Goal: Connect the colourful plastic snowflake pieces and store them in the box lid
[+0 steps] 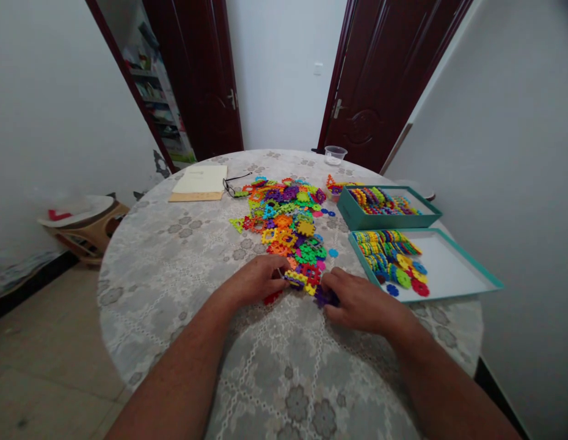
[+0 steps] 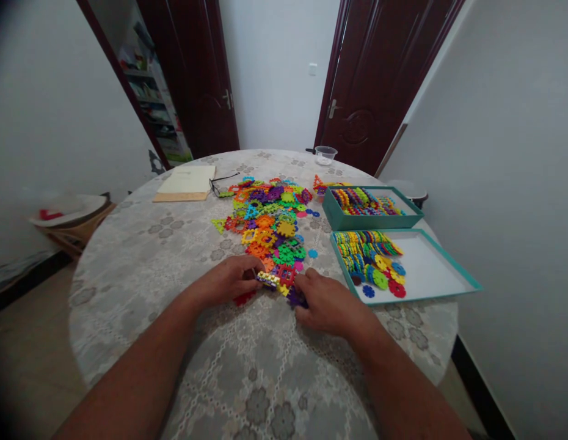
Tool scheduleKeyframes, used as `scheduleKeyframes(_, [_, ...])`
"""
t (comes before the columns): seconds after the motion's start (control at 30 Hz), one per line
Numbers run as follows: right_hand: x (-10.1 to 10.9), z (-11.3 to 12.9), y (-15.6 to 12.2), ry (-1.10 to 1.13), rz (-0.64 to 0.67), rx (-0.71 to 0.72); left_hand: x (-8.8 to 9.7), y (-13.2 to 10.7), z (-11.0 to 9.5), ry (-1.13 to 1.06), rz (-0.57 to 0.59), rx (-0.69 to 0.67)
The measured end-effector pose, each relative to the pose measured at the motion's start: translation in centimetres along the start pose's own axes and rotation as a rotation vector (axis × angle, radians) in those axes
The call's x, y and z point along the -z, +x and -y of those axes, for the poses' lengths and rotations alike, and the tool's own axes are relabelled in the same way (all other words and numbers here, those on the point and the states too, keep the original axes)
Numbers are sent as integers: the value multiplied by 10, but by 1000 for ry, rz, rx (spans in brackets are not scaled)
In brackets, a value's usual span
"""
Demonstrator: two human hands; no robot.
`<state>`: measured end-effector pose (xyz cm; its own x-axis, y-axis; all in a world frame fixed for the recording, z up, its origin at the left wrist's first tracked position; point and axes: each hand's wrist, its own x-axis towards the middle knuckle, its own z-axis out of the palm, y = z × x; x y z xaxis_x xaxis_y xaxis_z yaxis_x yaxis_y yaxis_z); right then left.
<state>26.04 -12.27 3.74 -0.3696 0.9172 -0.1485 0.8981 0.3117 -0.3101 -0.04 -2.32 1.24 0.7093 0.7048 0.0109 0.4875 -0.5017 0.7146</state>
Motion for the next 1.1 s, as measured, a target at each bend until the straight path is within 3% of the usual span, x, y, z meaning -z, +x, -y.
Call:
scheduleKeyframes(0.23, [15, -14, 2, 140, -42, 57, -3, -1, -9, -23, 100, -38])
scheduleKeyframes(0.4, [1, -4, 13, 143, -173, 100, -7, 0, -8, -37, 105, -45])
scheduleKeyframes(0.67, [-12, 11, 19, 298, -238, 320, -6, 0, -8, -98, 107, -71])
scheduleKeyframes(0.77, [-13, 10, 21, 364, -285, 318, -1, -1, -9, -94, 92, -74])
scheduleKeyframes(0.93, [-24, 10, 27, 336, -517, 180, 23, -6, -1, -90, -124, 24])
scheduleKeyframes(1.0, [-30, 16, 28, 275, -471, 236, 32, -8, 3, -132, -246, 78])
scheduleKeyframes(1.1, [-39, 37, 28, 144, -277, 280, 39, -10, 7, -222, -369, 155])
